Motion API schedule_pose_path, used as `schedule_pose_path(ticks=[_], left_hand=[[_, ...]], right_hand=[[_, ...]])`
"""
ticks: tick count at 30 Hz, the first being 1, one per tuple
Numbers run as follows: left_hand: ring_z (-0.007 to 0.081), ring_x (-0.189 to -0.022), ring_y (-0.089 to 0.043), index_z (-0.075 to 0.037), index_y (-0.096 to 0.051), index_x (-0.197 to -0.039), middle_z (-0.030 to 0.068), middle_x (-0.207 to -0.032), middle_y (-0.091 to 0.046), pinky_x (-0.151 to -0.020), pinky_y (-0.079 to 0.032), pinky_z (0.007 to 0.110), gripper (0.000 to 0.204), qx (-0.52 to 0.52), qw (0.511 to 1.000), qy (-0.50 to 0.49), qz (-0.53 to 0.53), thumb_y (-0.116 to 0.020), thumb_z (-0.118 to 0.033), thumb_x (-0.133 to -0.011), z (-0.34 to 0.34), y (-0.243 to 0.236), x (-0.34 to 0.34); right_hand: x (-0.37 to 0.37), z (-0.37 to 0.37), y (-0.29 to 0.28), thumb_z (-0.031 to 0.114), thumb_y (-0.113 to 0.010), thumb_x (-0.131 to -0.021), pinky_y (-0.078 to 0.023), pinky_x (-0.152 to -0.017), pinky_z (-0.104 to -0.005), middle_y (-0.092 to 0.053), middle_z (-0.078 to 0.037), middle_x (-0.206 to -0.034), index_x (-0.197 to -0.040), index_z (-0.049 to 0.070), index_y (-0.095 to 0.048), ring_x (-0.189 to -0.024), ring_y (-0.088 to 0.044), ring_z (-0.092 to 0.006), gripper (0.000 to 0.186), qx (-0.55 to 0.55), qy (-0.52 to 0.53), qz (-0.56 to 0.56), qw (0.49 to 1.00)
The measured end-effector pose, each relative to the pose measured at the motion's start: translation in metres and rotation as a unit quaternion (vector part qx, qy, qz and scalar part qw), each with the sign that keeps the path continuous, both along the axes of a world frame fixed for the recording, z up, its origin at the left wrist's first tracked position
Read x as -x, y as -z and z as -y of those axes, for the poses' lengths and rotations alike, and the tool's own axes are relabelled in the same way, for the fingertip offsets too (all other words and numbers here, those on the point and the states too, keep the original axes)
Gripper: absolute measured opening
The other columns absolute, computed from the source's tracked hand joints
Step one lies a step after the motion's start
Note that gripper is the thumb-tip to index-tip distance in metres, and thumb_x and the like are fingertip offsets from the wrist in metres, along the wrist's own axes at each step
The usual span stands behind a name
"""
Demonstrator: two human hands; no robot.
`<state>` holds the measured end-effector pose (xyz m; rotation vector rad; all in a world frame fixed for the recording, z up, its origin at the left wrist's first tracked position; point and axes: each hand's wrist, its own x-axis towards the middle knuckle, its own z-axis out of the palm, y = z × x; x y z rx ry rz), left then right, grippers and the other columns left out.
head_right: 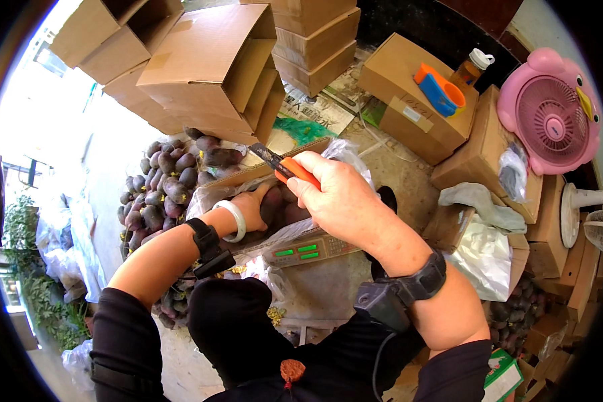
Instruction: The person trims the stems of mangosteens using a utility knife and places them into a plastic bag inside a cardboard box. They then seal the box with tape and place a label on it.
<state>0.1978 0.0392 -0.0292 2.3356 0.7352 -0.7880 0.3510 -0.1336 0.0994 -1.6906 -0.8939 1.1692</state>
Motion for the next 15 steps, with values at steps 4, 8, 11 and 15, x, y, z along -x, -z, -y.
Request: schedule_pose_path(ticks=[4, 8, 11, 15], left_hand=[[0.0422, -0.098, -0.062, -0.014, -0.023, -0.145, 0.0278, -0.102, -0.064, -0.085, -0.050, 0.045, 0.096, -0.040, 0.999, 0.028, -0.016, -0.076, -0.023, -0.066, 0.007, -0.003, -0.004], [0.0417, -0.099, -0.062, -0.012, -0.025, -0.143, 0.0272, -0.104, -0.064, -0.085, -0.050, 0.045, 0.094, -0.074, 0.992, 0.092, -0.044, -0.077, -0.025, -0.067, 0.005, 0.000, -0.008], [0.0414, -0.102, -0.061, -0.009, -0.026, -0.142, 0.0270, -0.107, -0.064, -0.088, -0.049, 0.044, 0.093, -0.070, 0.991, 0.113, -0.017, -0.078, -0.027, -0.068, 0.003, -0.002, -0.007], [0.0419, -0.107, -0.059, -0.008, -0.024, -0.144, 0.0269, -0.113, -0.061, -0.092, -0.047, 0.042, 0.099, -0.024, 0.998, 0.045, -0.040, -0.080, -0.029, -0.065, 0.006, -0.004, -0.011]], right_hand=[[-0.002, 0.001, 0.002, 0.016, -0.053, -0.095, -0.044, -0.052, -0.0217, -0.057, -0.002, -0.076, -0.119, 0.003, -0.056, -0.056, -0.051, -0.0068, 0.027, 0.002, 0.001, 0.004, 1.000], [-0.003, 0.002, 0.002, 0.016, -0.053, -0.096, -0.043, -0.052, -0.0215, -0.056, -0.002, -0.075, -0.118, 0.003, -0.056, -0.056, -0.051, -0.0065, 0.026, 0.004, 0.001, 0.003, 1.000], [-0.006, 0.005, 0.002, 0.016, -0.053, -0.096, -0.043, -0.051, -0.0210, -0.056, -0.002, -0.075, -0.117, 0.003, -0.056, -0.055, -0.051, -0.0062, 0.025, 0.004, 0.005, 0.001, 1.000], [-0.009, 0.007, 0.001, 0.016, -0.053, -0.096, -0.042, -0.051, -0.0208, -0.056, -0.001, -0.075, -0.116, 0.004, -0.056, -0.055, -0.050, -0.0061, 0.024, 0.025, 0.008, 0.002, 1.000]])
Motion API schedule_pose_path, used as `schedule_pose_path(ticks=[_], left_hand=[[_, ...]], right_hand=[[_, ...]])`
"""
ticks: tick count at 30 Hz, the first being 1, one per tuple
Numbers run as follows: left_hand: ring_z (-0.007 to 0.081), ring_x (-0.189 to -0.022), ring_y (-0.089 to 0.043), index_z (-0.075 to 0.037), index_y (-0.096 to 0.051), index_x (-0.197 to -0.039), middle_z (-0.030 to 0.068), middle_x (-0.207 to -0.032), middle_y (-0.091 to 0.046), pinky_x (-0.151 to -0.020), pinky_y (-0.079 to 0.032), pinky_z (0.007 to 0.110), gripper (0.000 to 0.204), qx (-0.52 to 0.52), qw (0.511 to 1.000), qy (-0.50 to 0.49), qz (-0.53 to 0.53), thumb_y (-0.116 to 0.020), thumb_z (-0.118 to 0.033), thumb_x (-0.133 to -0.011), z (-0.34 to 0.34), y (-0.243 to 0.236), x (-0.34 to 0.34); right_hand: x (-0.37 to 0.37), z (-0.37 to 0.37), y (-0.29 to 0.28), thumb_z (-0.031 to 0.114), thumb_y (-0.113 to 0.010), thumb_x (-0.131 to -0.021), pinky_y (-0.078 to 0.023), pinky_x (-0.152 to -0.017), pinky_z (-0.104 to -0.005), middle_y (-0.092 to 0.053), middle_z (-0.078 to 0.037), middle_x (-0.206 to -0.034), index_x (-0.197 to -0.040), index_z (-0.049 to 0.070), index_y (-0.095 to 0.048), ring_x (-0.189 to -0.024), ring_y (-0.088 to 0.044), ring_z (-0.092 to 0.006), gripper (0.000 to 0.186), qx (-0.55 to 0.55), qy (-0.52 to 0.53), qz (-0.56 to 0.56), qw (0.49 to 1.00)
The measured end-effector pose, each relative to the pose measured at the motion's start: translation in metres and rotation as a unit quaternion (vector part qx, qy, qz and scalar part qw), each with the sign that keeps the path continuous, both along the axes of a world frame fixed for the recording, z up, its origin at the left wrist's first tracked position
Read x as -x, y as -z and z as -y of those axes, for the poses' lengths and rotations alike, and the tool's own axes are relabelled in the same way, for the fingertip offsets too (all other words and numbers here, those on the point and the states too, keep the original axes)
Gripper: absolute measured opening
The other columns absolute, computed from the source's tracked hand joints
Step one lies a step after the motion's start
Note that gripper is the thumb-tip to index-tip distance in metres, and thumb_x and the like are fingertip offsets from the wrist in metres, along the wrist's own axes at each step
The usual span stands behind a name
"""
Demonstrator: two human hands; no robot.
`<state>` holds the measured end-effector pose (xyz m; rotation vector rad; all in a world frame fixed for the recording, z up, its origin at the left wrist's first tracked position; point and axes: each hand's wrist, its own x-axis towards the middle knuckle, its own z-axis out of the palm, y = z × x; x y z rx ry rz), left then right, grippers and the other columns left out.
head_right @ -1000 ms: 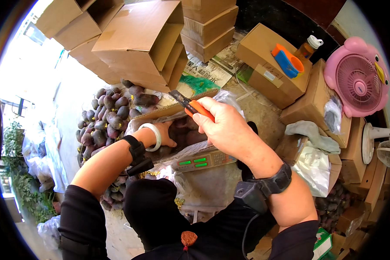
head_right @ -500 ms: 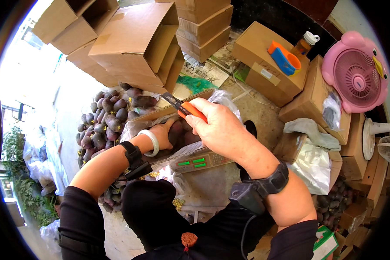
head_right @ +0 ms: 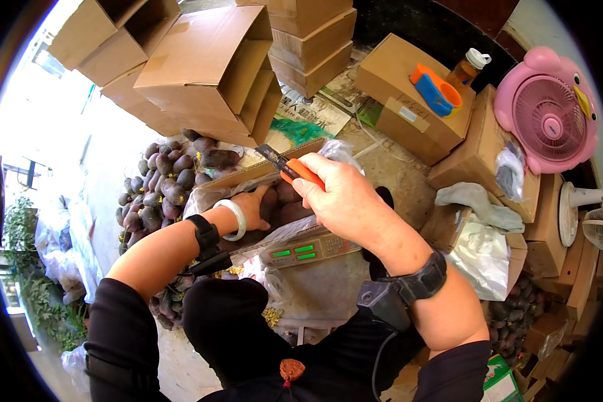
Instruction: The person trims the stems of mangosteens using a utility knife and places them into a plastic bag inside a cardboard box. They then seal the box with tape and place a label on it.
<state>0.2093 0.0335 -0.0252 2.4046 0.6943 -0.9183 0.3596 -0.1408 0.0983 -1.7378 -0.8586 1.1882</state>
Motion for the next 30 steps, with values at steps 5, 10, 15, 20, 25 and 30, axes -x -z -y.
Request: schedule_pose_path(ticks=[5, 10, 15, 20, 25, 30], left_hand=[[0.0421, -0.110, -0.057, -0.007, -0.023, -0.145, 0.0273, -0.116, -0.060, -0.094, -0.046, 0.041, 0.103, 0.023, 0.997, -0.042, 0.058, -0.081, -0.025, -0.061, -0.002, 0.002, 0.005], [0.0400, -0.108, -0.058, -0.011, -0.025, -0.145, 0.0257, -0.114, -0.061, -0.093, -0.046, 0.040, 0.102, 0.123, 0.981, -0.029, 0.144, -0.078, -0.013, -0.058, 0.004, -0.032, 0.001], [0.0373, -0.109, -0.057, -0.011, -0.032, -0.140, 0.0229, -0.117, -0.059, -0.095, -0.045, 0.039, 0.096, 0.125, 0.983, -0.029, 0.133, -0.080, -0.014, -0.057, -0.007, -0.033, 0.001], [0.0359, -0.109, -0.057, -0.008, -0.038, -0.130, 0.0231, -0.114, -0.059, -0.094, -0.045, 0.039, 0.079, 0.150, 0.963, -0.018, 0.224, -0.080, -0.017, -0.063, -0.007, -0.036, 0.000], [0.0346, -0.106, -0.057, -0.002, -0.038, -0.125, 0.0213, -0.111, -0.056, -0.092, -0.046, 0.038, 0.085, 0.203, 0.901, -0.123, 0.362, -0.086, -0.021, -0.058, -0.004, -0.045, 0.005], [0.0394, -0.101, -0.059, 0.005, -0.042, -0.116, 0.0260, -0.103, -0.061, -0.088, -0.047, 0.040, 0.080, 0.060, 0.958, -0.060, 0.273, -0.085, -0.030, -0.058, -0.005, -0.063, 0.008]], right_hand=[[0.000, -0.001, 0.002, 0.016, -0.053, -0.096, -0.043, -0.052, -0.0216, -0.056, -0.002, -0.075, -0.115, 0.004, -0.056, -0.055, -0.050, -0.0065, 0.023, -0.021, -0.003, -0.014, 1.000], [-0.001, 0.002, 0.003, 0.016, -0.053, -0.096, -0.043, -0.052, -0.0218, -0.056, -0.002, -0.075, -0.115, 0.003, -0.057, -0.056, -0.051, -0.0070, 0.024, -0.019, -0.001, -0.003, 1.000], [0.000, 0.000, -0.003, 0.018, -0.054, -0.095, -0.045, -0.055, -0.0258, -0.056, -0.003, -0.073, -0.108, 0.003, -0.057, -0.060, -0.052, -0.0098, 0.020, -0.013, 0.010, -0.007, 1.000], [-0.002, 0.002, 0.000, 0.019, -0.054, -0.095, -0.046, -0.055, -0.0271, -0.057, -0.003, -0.073, -0.105, 0.004, -0.057, -0.062, -0.054, -0.0108, 0.019, -0.015, 0.007, -0.004, 1.000], [-0.004, 0.005, -0.003, 0.018, -0.054, -0.095, -0.047, -0.056, -0.0261, -0.057, -0.003, -0.074, -0.109, 0.004, -0.057, -0.065, -0.054, -0.0098, 0.020, -0.028, 0.033, -0.013, 0.999], [-0.006, 0.007, -0.005, 0.018, -0.055, -0.095, -0.047, -0.056, -0.0255, -0.057, -0.003, -0.075, -0.110, 0.004, -0.057, -0.064, -0.054, -0.0093, 0.021, -0.005, 0.039, -0.025, 0.999]])
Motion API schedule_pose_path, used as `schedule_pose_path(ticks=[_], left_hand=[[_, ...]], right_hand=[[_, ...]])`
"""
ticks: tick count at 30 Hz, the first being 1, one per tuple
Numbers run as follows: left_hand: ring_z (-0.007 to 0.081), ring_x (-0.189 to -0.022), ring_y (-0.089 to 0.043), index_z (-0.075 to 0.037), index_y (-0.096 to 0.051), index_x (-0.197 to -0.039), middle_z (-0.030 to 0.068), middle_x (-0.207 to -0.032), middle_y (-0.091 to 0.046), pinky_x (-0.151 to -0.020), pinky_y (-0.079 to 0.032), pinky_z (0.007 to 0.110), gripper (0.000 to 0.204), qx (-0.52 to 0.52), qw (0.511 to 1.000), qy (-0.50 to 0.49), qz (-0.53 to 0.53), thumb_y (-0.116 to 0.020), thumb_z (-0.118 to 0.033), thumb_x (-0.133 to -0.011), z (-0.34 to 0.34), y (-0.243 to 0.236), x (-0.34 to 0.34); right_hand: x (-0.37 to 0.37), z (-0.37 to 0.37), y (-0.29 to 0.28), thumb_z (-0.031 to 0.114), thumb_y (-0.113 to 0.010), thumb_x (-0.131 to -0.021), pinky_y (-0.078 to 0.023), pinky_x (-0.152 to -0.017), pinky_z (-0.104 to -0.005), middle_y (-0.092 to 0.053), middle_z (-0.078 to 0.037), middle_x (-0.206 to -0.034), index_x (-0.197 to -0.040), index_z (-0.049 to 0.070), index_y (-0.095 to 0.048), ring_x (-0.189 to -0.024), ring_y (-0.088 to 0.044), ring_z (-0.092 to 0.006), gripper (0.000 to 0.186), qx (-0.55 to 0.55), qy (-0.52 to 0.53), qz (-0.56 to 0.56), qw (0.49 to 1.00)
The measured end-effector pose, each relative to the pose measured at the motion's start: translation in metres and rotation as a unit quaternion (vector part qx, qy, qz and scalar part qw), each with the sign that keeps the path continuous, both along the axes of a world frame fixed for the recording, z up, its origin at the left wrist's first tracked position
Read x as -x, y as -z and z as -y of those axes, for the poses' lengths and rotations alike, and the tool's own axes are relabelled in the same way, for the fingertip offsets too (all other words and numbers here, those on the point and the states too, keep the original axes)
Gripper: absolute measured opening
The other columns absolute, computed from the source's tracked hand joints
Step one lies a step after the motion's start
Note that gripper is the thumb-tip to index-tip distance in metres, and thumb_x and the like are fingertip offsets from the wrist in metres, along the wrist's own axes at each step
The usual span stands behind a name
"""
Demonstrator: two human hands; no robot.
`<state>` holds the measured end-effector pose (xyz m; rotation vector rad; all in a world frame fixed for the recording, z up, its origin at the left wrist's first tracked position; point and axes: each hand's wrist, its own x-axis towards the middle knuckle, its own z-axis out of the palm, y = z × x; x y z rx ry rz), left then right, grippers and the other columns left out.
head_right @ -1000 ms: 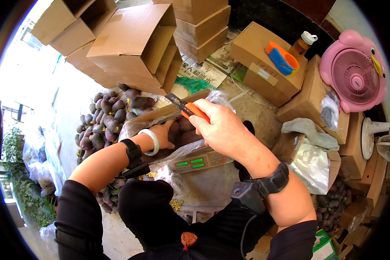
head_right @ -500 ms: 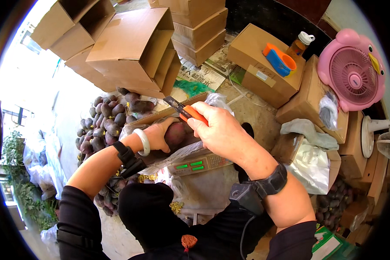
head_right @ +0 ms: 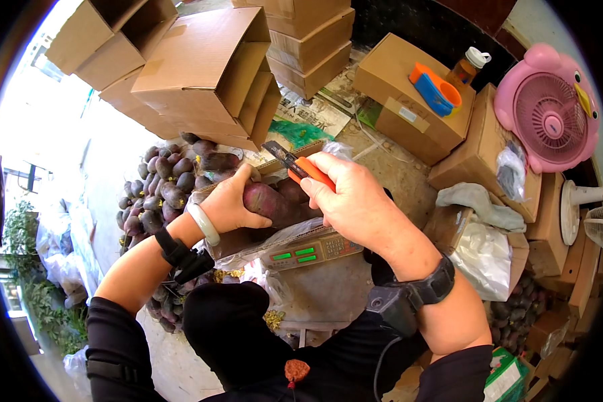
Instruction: The person trims the stems of mangosteens using a utility knife and places them into a plastic bag inside a cardboard box. They then seal the box with tape and place a label on it.
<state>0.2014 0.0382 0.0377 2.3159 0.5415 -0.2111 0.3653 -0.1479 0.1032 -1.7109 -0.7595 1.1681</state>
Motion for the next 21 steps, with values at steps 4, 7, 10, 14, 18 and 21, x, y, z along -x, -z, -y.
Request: schedule_pose_path(ticks=[4, 7, 10, 14, 18, 21], left_hand=[[0.0414, -0.097, -0.061, 0.004, -0.050, -0.107, 0.0270, -0.095, -0.063, -0.084, -0.048, 0.043, 0.070, -0.058, 0.986, 0.093, -0.125, -0.084, -0.030, -0.056, -0.008, -0.003, 0.000], [0.0412, -0.096, -0.061, 0.003, -0.052, -0.107, 0.0272, -0.095, -0.063, -0.083, -0.049, 0.044, 0.064, -0.101, 0.956, 0.152, -0.228, -0.081, -0.026, -0.057, -0.009, 0.018, 0.005], [0.0397, -0.098, -0.061, 0.002, -0.053, -0.110, 0.0265, -0.100, -0.063, -0.084, -0.050, 0.045, 0.060, -0.131, 0.941, 0.189, -0.248, -0.077, -0.018, -0.058, -0.006, 0.046, 0.013], [0.0392, -0.102, -0.060, 0.003, -0.052, -0.116, 0.0258, -0.104, -0.062, -0.089, -0.048, 0.041, 0.069, -0.046, 0.942, 0.213, -0.256, -0.079, -0.019, -0.057, -0.012, 0.055, 0.003], [0.0379, -0.106, -0.059, 0.003, -0.049, -0.125, 0.0255, -0.107, -0.062, -0.092, -0.047, 0.040, 0.085, -0.038, 0.920, 0.256, -0.294, -0.084, -0.030, -0.055, -0.016, 0.079, 0.006], [0.0380, -0.109, -0.058, 0.001, -0.047, -0.129, 0.0249, -0.113, -0.061, -0.095, -0.044, 0.042, 0.085, -0.114, 0.870, 0.317, -0.360, -0.081, -0.039, -0.062, -0.006, 0.087, -0.002]], right_hand=[[0.000, -0.001, 0.002, 0.018, -0.055, -0.095, -0.047, -0.055, -0.0256, -0.056, -0.003, -0.074, -0.108, 0.003, -0.058, -0.064, -0.053, -0.0092, 0.020, -0.011, -0.002, 0.007, 1.000], [0.000, -0.002, 0.001, 0.017, -0.054, -0.097, -0.043, -0.051, -0.0205, -0.056, -0.001, -0.076, -0.115, 0.003, -0.056, -0.055, -0.050, -0.0056, 0.023, -0.010, -0.013, 0.012, 1.000], [0.004, -0.005, 0.001, 0.019, -0.055, -0.095, -0.047, -0.055, -0.0262, -0.056, -0.003, -0.074, -0.105, 0.003, -0.058, -0.064, -0.053, -0.0093, 0.018, -0.008, -0.020, 0.015, 1.000], [0.005, -0.004, 0.000, 0.018, -0.055, -0.095, -0.047, -0.055, -0.0259, -0.056, -0.002, -0.073, -0.105, 0.003, -0.058, -0.064, -0.053, -0.0094, 0.018, -0.011, -0.016, 0.015, 1.000], [0.003, -0.003, 0.001, 0.018, -0.055, -0.096, -0.043, -0.050, -0.0224, -0.056, -0.001, -0.076, -0.114, 0.004, -0.056, -0.058, -0.052, -0.0062, 0.023, 0.008, -0.022, 0.007, 1.000], [0.003, -0.004, 0.001, 0.019, -0.054, -0.096, -0.040, -0.047, -0.0205, -0.057, 0.000, -0.077, -0.119, 0.005, -0.056, -0.055, -0.051, -0.0044, 0.027, 0.008, -0.024, 0.010, 1.000]])
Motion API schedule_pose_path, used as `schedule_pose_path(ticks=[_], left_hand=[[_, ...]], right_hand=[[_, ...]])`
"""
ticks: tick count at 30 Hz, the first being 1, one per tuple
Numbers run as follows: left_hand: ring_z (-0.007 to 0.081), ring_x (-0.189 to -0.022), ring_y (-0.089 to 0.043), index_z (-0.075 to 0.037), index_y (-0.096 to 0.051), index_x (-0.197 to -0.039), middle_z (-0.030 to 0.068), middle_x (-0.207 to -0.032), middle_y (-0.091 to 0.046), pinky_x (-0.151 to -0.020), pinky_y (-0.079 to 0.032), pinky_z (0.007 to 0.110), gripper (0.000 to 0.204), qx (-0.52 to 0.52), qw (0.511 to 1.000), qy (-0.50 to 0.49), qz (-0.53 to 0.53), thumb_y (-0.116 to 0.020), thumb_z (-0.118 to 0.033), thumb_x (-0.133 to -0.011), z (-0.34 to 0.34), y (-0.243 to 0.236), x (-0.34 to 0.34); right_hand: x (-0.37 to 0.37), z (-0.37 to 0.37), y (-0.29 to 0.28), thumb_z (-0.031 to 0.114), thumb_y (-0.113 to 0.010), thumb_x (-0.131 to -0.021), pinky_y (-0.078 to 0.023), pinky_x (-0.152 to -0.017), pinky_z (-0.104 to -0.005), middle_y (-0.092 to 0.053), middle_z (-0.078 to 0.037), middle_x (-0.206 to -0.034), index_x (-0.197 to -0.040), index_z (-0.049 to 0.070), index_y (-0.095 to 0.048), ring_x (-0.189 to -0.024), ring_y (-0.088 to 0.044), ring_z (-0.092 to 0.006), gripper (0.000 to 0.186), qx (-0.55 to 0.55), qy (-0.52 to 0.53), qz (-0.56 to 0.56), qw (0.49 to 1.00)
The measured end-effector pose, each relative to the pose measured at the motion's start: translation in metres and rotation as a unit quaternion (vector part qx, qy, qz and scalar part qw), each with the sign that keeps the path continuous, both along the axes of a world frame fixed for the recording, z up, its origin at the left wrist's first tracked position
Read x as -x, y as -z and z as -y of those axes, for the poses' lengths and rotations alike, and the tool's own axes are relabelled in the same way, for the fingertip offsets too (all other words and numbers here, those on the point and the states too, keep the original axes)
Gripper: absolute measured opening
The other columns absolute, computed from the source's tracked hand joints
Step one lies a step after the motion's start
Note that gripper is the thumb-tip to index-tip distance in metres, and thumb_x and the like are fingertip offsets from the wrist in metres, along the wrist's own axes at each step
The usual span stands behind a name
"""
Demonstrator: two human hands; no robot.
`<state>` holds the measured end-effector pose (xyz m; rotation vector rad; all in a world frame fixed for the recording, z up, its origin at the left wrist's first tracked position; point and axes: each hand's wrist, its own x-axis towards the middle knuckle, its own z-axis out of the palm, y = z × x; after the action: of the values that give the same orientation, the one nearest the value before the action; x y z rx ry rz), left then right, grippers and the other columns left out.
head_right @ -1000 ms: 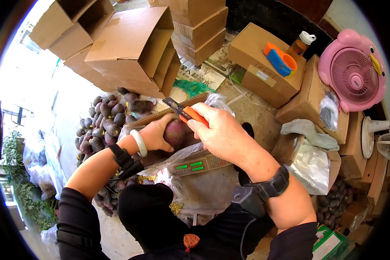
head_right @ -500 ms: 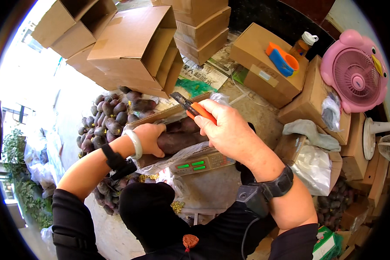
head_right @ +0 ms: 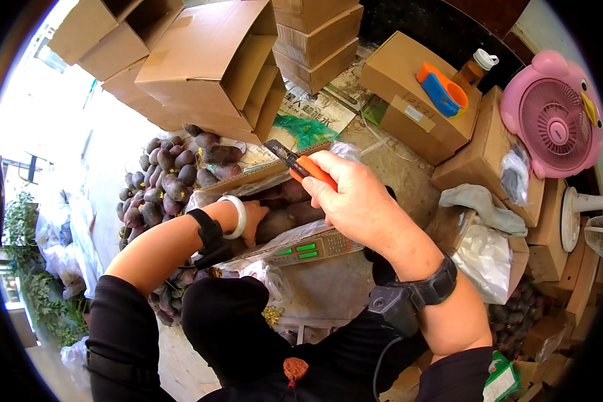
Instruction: The person trims the stems of mangosteens using a utility knife and places them into a plastic bag inside a cardboard box. They then seal the box with tape and place a label on it.
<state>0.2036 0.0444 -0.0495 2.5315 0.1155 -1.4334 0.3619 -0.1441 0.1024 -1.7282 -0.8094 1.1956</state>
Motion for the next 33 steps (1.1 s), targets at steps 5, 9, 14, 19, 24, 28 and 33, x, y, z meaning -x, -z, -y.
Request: schedule_pose_path(ticks=[5, 9, 14, 19, 24, 28, 33], left_hand=[[0.0390, -0.109, -0.057, -0.007, -0.048, -0.132, 0.0240, -0.116, -0.061, -0.094, -0.044, 0.044, 0.073, 0.133, 0.973, -0.133, 0.130, -0.074, -0.042, -0.073, 0.005, -0.014, -0.011], [0.0360, -0.112, -0.058, -0.003, -0.055, -0.127, 0.0190, -0.118, -0.063, -0.095, -0.045, 0.042, 0.069, 0.078, 0.992, -0.057, 0.078, -0.074, -0.040, -0.072, 0.016, -0.025, -0.025], [0.0383, -0.097, -0.064, 0.002, -0.069, -0.099, 0.0210, -0.100, -0.068, -0.087, -0.049, 0.042, 0.049, 0.058, 0.993, -0.015, 0.097, -0.076, -0.037, -0.071, 0.026, -0.018, -0.028], [0.0399, -0.113, -0.055, 0.001, -0.048, -0.132, 0.0270, -0.120, -0.058, -0.097, -0.044, 0.042, 0.080, 0.057, 0.984, -0.086, 0.146, -0.075, -0.042, -0.071, 0.002, -0.038, -0.015], [0.0334, -0.110, -0.059, 0.000, -0.046, -0.134, 0.0225, -0.120, -0.060, -0.095, -0.046, 0.037, 0.064, 0.140, 0.924, -0.197, 0.298, -0.069, -0.026, -0.080, -0.004, -0.094, 0.016], [0.0182, -0.098, -0.062, -0.001, -0.053, -0.128, 0.0124, -0.109, -0.065, -0.085, -0.050, 0.030, 0.044, 0.258, 0.745, -0.407, 0.461, -0.063, -0.006, -0.085, 0.005, -0.127, 0.077], [0.0104, -0.090, -0.061, 0.001, -0.056, -0.123, 0.0061, -0.103, -0.065, -0.076, -0.049, 0.024, 0.037, 0.176, 0.593, -0.595, 0.514, -0.060, -0.005, -0.087, -0.001, -0.090, 0.206]], right_hand=[[-0.002, 0.000, 0.002, 0.021, -0.054, -0.097, -0.040, -0.047, -0.0202, -0.057, 0.000, -0.077, -0.118, 0.005, -0.056, -0.055, -0.051, -0.0039, 0.026, -0.001, -0.008, 0.009, 1.000], [-0.002, 0.002, 0.008, 0.021, -0.054, -0.097, -0.041, -0.046, -0.0201, -0.057, 0.000, -0.076, -0.118, 0.006, -0.056, -0.055, -0.051, -0.0036, 0.026, 0.003, -0.008, 0.009, 1.000], [-0.010, 0.003, 0.013, 0.023, -0.054, -0.096, -0.041, -0.043, -0.0186, -0.057, 0.001, -0.075, -0.119, 0.008, -0.056, -0.052, -0.052, -0.0033, 0.027, 0.011, 0.002, 0.041, 0.999], [-0.012, -0.001, 0.019, 0.026, -0.053, -0.097, -0.041, -0.042, -0.0184, -0.057, 0.001, -0.073, -0.120, 0.007, -0.055, -0.051, -0.051, -0.0033, 0.029, -0.021, -0.017, 0.057, 0.998], [-0.011, -0.006, 0.015, 0.028, -0.054, -0.097, -0.042, -0.043, -0.0181, -0.058, 0.001, -0.074, -0.117, 0.009, -0.057, -0.051, -0.052, -0.0027, 0.029, -0.001, -0.006, 0.079, 0.997], [-0.012, -0.008, 0.012, 0.030, -0.053, -0.098, -0.043, -0.043, -0.0178, -0.058, 0.001, -0.076, -0.120, 0.008, -0.055, -0.052, -0.052, -0.0022, 0.031, -0.005, 0.001, 0.109, 0.994], [-0.005, -0.010, 0.009, 0.028, -0.052, -0.098, -0.043, -0.043, -0.0179, -0.058, 0.001, -0.079, -0.127, 0.007, -0.052, -0.053, -0.052, -0.0027, 0.036, -0.015, 0.007, 0.140, 0.990]])
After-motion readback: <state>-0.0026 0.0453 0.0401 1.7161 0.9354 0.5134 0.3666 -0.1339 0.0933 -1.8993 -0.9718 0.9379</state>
